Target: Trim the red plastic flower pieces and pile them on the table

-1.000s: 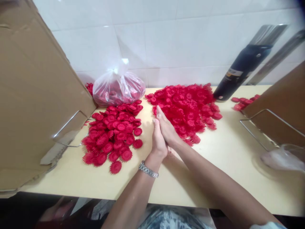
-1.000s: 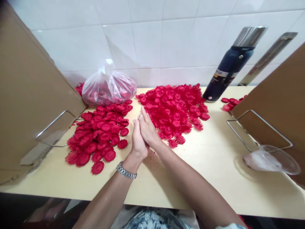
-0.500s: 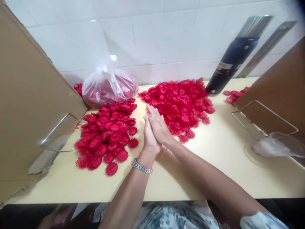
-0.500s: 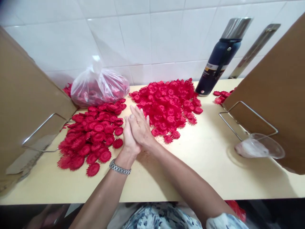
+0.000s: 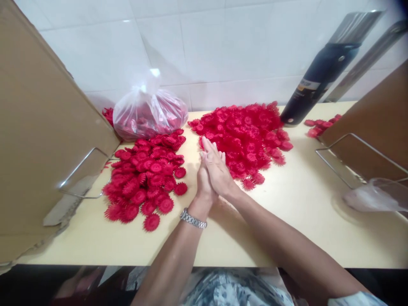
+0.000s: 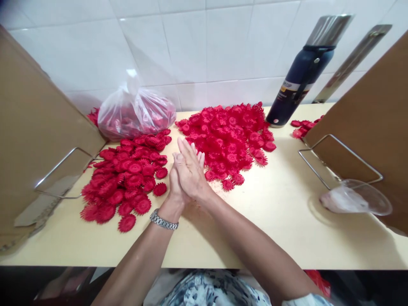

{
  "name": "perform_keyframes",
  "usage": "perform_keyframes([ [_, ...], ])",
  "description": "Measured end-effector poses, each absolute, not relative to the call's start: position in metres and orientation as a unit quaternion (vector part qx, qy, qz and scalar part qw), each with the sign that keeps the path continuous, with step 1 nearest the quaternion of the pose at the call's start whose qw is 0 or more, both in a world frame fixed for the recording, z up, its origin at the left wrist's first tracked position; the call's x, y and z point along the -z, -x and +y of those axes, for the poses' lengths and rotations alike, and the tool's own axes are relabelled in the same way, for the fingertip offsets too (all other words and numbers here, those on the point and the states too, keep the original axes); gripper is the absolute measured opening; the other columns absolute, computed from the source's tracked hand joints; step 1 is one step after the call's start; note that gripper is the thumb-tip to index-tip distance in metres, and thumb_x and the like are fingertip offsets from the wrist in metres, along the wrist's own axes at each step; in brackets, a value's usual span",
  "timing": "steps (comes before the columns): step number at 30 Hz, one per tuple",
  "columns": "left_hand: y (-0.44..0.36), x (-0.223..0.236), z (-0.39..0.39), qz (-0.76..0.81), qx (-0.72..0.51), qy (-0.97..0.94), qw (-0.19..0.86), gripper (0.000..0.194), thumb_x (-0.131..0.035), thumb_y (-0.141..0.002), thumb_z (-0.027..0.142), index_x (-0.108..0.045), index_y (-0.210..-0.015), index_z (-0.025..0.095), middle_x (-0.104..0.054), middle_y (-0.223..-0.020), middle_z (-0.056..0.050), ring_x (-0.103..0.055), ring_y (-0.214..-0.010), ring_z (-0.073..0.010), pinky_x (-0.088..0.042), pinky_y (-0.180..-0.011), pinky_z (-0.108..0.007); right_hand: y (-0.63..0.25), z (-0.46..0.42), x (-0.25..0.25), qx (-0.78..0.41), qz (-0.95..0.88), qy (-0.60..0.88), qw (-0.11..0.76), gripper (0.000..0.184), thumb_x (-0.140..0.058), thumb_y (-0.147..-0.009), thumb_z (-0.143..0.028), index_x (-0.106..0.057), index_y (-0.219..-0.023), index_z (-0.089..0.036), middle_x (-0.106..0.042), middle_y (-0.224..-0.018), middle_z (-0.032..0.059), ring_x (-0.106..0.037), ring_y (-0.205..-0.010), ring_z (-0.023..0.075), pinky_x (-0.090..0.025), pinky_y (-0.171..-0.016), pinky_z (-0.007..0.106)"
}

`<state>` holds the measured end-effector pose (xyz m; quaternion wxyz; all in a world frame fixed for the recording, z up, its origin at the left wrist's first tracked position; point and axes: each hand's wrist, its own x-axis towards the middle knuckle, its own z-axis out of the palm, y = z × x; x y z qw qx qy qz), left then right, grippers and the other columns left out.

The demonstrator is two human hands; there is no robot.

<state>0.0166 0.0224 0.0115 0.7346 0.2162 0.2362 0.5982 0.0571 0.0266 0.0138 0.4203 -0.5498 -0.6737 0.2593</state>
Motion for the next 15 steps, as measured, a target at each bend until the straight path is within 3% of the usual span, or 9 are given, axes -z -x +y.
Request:
perform_keyframes([
  [3, -0.025, -0.009, 0.02, 0.207, -0.599, -0.201, 0.747, 0.04, -0.04, -0.088, 0.045, -0.059, -0.116, 0.023, -0.057, -0.126, -0.005, -0.047, -0.123, -0.019, -0.04, -0.099, -0.032, -0.067, 0.046, -0.018, -0.222, -0.696, 0.546, 0.411, 0.049, -0.012, -0.096, -0.043, -0.02, -0.143, -0.033, -0.025, -0.149, -0.0027, -0.01, -0.14, 0.0226, -0.004, -0.111, 0.057],
  [5, -0.028, -0.009, 0.02, 0.214, -0.605, -0.182, 0.745, 0.035, -0.045, -0.086, 0.042, -0.063, -0.106, 0.021, -0.065, -0.114, -0.006, -0.054, -0.115, -0.0193, -0.044, -0.094, -0.031, -0.075, 0.051, -0.021, -0.186, -0.719, 0.527, 0.414, 0.049, -0.013, -0.095, -0.043, -0.04, -0.135, -0.032, -0.038, -0.143, -0.0006, -0.017, -0.139, 0.024, -0.005, -0.111, 0.057],
  [7, -0.027, -0.009, 0.021, 0.243, -0.609, -0.165, 0.737, 0.025, -0.052, -0.083, 0.036, -0.066, -0.092, 0.017, -0.07, -0.094, -0.006, -0.062, -0.101, -0.0186, -0.047, -0.087, -0.029, -0.081, 0.051, -0.026, -0.172, -0.72, 0.523, 0.422, 0.053, -0.016, -0.095, -0.047, -0.062, -0.114, -0.027, -0.057, -0.126, 0.004, -0.036, -0.131, 0.0254, -0.019, -0.109, 0.053],
  [10, -0.021, -0.01, 0.024, 0.293, -0.6, -0.141, 0.731, 0.019, -0.059, -0.079, 0.031, -0.063, -0.069, 0.015, -0.066, -0.064, -0.002, -0.066, -0.075, -0.0159, -0.05, -0.074, -0.027, -0.091, 0.044, -0.037, -0.246, -0.674, 0.538, 0.443, 0.057, -0.025, -0.091, -0.056, -0.068, -0.09, -0.019, -0.068, -0.086, 0.0076, -0.064, -0.091, 0.0244, -0.049, -0.079, 0.041],
  [12, -0.015, -0.012, 0.026, 0.297, -0.575, -0.131, 0.751, 0.027, -0.056, -0.08, 0.035, -0.061, -0.064, 0.014, -0.062, -0.055, -0.002, -0.065, -0.067, -0.0161, -0.051, -0.069, -0.028, -0.099, 0.037, -0.044, -0.328, -0.641, 0.531, 0.447, 0.052, -0.033, -0.087, -0.058, -0.066, -0.091, -0.017, -0.064, -0.07, 0.005, -0.063, -0.065, 0.0192, -0.051, -0.057, 0.033],
  [15, -0.01, -0.017, 0.026, 0.277, -0.535, -0.123, 0.789, 0.042, -0.042, -0.085, 0.045, -0.062, -0.066, 0.014, -0.061, -0.054, -0.005, -0.065, -0.064, -0.018, -0.052, -0.066, -0.031, -0.114, 0.028, -0.046, -0.405, -0.618, 0.501, 0.451, 0.036, -0.047, -0.085, -0.049, -0.063, -0.096, -0.018, -0.064, -0.075, 0.0036, -0.06, -0.057, 0.0152, -0.049, -0.047, 0.028],
])
